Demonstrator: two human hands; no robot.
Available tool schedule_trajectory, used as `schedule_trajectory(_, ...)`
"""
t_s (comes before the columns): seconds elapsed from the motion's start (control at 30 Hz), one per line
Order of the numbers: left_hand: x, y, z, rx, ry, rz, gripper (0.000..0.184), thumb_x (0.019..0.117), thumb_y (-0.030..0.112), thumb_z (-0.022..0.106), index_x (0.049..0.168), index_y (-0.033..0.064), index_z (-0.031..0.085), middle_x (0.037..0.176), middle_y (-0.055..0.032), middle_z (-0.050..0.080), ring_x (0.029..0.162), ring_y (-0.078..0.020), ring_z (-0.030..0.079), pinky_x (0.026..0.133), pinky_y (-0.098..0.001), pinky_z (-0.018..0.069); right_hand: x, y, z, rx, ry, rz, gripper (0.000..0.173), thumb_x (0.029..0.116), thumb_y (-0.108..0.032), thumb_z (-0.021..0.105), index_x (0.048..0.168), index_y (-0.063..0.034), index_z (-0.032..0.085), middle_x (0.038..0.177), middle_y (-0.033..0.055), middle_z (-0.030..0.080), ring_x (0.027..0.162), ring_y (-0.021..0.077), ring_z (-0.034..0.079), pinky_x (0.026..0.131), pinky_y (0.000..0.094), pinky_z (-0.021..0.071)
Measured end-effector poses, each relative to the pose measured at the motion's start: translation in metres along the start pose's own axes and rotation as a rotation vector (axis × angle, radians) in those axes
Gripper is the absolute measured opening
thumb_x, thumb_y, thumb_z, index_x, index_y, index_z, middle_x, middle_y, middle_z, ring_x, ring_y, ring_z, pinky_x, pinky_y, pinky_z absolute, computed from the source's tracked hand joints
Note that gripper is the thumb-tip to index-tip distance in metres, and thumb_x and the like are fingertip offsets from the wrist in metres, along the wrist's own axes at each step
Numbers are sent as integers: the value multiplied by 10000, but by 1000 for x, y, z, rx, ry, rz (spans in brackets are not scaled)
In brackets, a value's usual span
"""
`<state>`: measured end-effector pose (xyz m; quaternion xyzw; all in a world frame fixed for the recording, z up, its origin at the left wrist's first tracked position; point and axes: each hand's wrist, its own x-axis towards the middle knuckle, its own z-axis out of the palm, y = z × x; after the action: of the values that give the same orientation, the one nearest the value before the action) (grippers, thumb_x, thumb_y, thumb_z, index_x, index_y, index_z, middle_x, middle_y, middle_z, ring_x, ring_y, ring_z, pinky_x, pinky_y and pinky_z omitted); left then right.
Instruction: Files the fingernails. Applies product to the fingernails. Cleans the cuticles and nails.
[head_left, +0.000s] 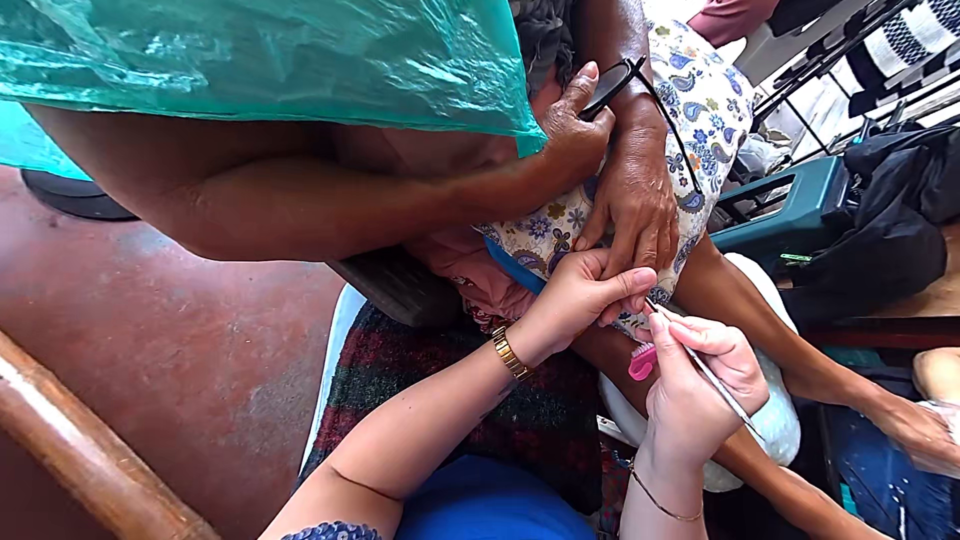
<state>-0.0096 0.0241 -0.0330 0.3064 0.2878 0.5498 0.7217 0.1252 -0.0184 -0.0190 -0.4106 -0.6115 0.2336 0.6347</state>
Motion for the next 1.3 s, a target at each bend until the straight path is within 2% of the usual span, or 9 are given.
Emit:
schedule_trajectory(0.57, 0, 2, 0, -9, 3, -15, 124, 1000, 32, 604, 906, -29, 656, 636, -60, 625, 486, -33, 505, 476, -149, 419, 1, -3, -2, -25, -23, -6, 214, 816, 127, 704, 824, -86, 691, 885, 20, 771, 789, 113, 760, 691, 251, 652)
schedule_trajectory(0.9, -1, 0, 0, -7, 6, -6, 119, 1006, 45, 602, 931, -26, 662, 646, -52, 626, 495, -29, 507, 481, -145, 423, 3, -2, -2, -32, -42, -12, 209, 810, 131, 708, 816, -76, 686, 882, 34, 770, 777, 118, 759, 676, 249, 651)
schedule_trajectory(1.03, -1, 0, -2, -4, -11, -2, 134, 1009, 55, 599, 925, -25, 665, 650, -55, 635, 490, -32, 511, 483, -151, 433, 20, -8, -30, 0, -277, 76, 163, 810, 72, 753, 857, -82, 731, 896, 40, 778, 792, 133, 761, 699, 268, 653)
schedule_trajectory(1.07, -1, 0, -1, -9, -17, -5, 137, 1009, 56, 601, 924, -27, 670, 655, -59, 640, 490, -32, 512, 482, -151, 434, 25, -11, -34, 31, -277, 74, 154, 831, 64, 755, 877, -82, 736, 910, 52, 775, 786, 154, 759, 693, 287, 656)
schedule_trajectory(1.13, -1, 0, 0, -7, -21, -12, 136, 1005, 58, 610, 926, -31, 674, 661, -63, 642, 488, -35, 510, 479, -153, 433, 28, -15, -24, 96, -139, 12, 171, 850, 79, 737, 877, -87, 710, 922, 73, 759, 789, 200, 763, 675, 327, 669)
schedule_trajectory(1.23, 0, -1, 1, -2, -6, 2, 114, 1001, 60, 620, 912, -5, 651, 632, -41, 605, 484, -34, 504, 476, -154, 438, 29, -8, 16, 233, -39, -50, 173, 896, 45, 710, 916, -127, 709, 1017, 58, 741, 854, 178, 757, 675, 306, 662)
schedule_trajectory(1.3, 0, -2, 1, 9, 10, 7, 96, 1001, 65, 621, 932, 3, 645, 624, -31, 588, 487, -35, 516, 477, -155, 454, 37, 10, 36, 237, 31, -88, 145, 910, 52, 700, 920, -90, 674, 1051, 93, 746, 856, 194, 763, 661, 308, 660)
